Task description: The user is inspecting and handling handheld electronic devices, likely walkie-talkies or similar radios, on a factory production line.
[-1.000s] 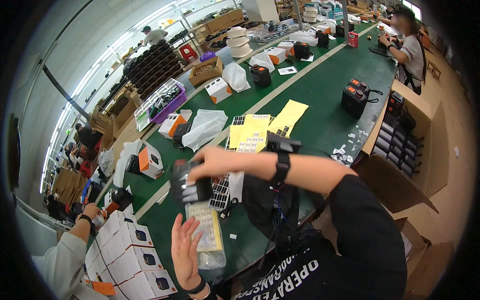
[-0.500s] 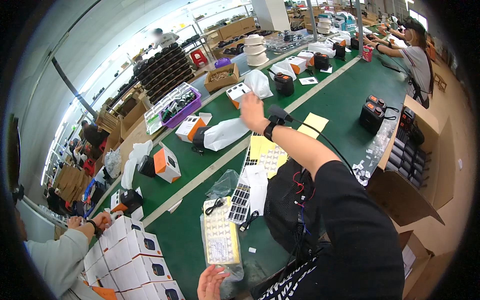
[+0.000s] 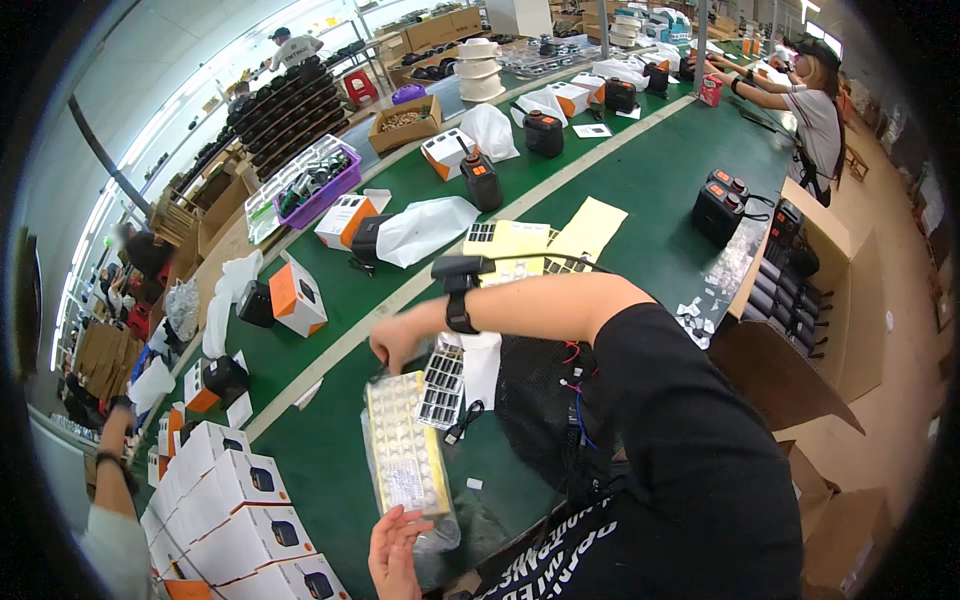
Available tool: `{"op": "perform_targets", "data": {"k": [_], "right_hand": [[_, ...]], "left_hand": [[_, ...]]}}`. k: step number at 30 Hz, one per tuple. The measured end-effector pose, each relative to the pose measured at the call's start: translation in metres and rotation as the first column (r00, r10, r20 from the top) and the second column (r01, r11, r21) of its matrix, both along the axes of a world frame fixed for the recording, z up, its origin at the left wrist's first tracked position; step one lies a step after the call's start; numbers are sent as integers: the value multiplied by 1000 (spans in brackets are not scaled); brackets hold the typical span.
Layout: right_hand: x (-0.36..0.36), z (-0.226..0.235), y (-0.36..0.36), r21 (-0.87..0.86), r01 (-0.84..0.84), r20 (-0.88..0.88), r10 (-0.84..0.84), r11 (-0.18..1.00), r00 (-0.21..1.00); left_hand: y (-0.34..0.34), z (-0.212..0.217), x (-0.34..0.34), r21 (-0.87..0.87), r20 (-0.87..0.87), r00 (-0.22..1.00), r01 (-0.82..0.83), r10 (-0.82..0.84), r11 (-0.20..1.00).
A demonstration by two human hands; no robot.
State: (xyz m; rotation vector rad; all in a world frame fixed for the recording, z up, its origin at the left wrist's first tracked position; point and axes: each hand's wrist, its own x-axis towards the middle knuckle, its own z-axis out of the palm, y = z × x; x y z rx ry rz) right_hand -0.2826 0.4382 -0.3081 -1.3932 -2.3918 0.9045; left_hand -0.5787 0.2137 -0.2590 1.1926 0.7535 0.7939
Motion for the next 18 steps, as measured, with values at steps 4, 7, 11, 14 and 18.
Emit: {"op": "perform_targets", "data": {"k": [4,7,11,14,18], "right_hand": [[70,40,28,348,364,32,-399,864,916],[131,73,24,693,605,-91,-786,391,612],[162,77,6,774,556,2,-878,304,478],[153,59,-3,574,614,30,-763,542,645],[141,30,-4,473,610,12,-696,636,718]], "left_hand": [[-1,-9,-11,-24,-3,998,-63,63,998],[6,-5,-11,-32,-106,990,-99,95,995],[40,5,17,158,-293,953,123,-73,980],[66,1,60,442,-497,861,359,-109,822],[74,-18,109,550,-772,635,638,34,539]]}}
